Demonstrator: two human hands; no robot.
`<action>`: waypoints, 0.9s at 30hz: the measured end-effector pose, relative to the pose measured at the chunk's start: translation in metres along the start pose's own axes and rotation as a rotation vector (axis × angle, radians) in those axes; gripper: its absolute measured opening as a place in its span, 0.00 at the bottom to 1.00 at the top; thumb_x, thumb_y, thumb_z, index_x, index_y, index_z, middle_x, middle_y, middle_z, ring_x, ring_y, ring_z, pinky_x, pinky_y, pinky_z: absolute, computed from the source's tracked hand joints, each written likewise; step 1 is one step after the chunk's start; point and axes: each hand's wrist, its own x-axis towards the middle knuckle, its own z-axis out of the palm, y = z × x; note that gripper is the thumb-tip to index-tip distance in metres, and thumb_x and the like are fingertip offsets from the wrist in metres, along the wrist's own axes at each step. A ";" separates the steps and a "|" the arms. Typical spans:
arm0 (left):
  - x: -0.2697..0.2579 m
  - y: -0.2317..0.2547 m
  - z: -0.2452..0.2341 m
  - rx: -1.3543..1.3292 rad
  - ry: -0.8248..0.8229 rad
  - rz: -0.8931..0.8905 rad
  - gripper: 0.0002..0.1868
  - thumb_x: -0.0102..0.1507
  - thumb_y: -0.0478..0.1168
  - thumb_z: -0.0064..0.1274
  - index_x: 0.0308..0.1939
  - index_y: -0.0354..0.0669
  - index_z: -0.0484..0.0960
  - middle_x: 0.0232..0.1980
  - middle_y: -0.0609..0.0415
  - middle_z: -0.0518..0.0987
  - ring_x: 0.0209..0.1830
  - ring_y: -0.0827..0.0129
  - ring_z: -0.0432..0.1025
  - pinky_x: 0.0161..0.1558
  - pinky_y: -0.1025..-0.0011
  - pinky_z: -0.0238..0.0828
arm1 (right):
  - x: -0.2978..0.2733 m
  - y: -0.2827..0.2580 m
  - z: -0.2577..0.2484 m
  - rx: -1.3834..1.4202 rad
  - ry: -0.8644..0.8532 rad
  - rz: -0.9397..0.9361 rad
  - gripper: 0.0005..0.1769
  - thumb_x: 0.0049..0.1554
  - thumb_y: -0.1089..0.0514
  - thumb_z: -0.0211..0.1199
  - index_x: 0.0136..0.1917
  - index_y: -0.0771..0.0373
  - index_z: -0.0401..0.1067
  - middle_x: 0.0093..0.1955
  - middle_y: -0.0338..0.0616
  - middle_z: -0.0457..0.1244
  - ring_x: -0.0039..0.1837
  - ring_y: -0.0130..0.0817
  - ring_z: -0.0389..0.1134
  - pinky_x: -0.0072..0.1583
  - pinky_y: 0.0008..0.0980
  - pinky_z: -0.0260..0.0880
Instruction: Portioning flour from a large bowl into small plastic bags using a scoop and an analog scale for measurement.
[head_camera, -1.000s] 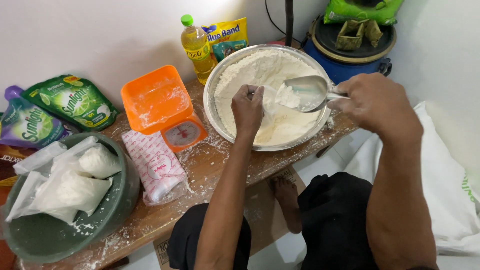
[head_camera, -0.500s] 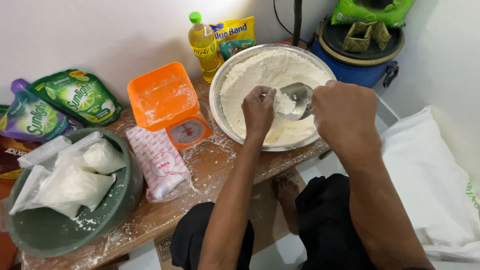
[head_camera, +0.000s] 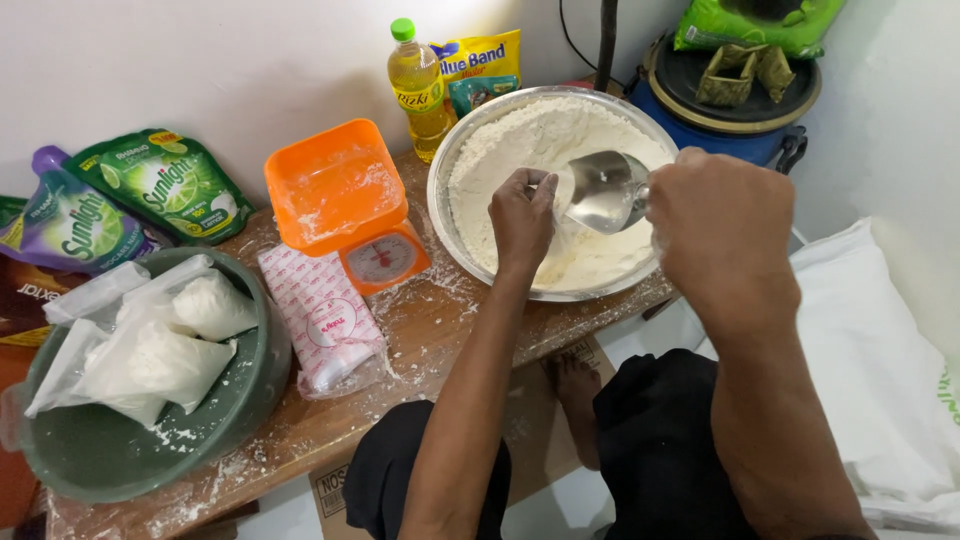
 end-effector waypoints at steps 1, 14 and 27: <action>-0.001 0.001 -0.001 0.000 -0.001 0.001 0.05 0.63 0.39 0.57 0.37 0.42 0.86 0.15 0.55 0.73 0.15 0.71 0.70 0.25 0.73 0.67 | -0.001 0.001 -0.003 0.000 0.000 0.001 0.15 0.65 0.64 0.60 0.36 0.59 0.77 0.29 0.37 0.63 0.27 0.24 0.60 0.36 0.27 0.66; 0.002 0.007 -0.015 -0.026 -0.018 0.029 0.06 0.63 0.38 0.58 0.38 0.39 0.86 0.14 0.55 0.72 0.13 0.72 0.69 0.22 0.74 0.64 | 0.066 0.016 0.133 0.279 -0.212 0.195 0.12 0.57 0.66 0.58 0.44 0.64 0.84 0.40 0.55 0.73 0.48 0.58 0.77 0.49 0.55 0.74; -0.002 0.015 -0.018 -0.127 -0.044 -0.012 0.07 0.62 0.37 0.60 0.39 0.36 0.86 0.14 0.54 0.72 0.11 0.72 0.69 0.18 0.76 0.64 | 0.076 0.004 0.161 0.266 -0.218 0.100 0.10 0.60 0.59 0.61 0.47 0.60 0.83 0.46 0.50 0.73 0.56 0.50 0.73 0.58 0.47 0.65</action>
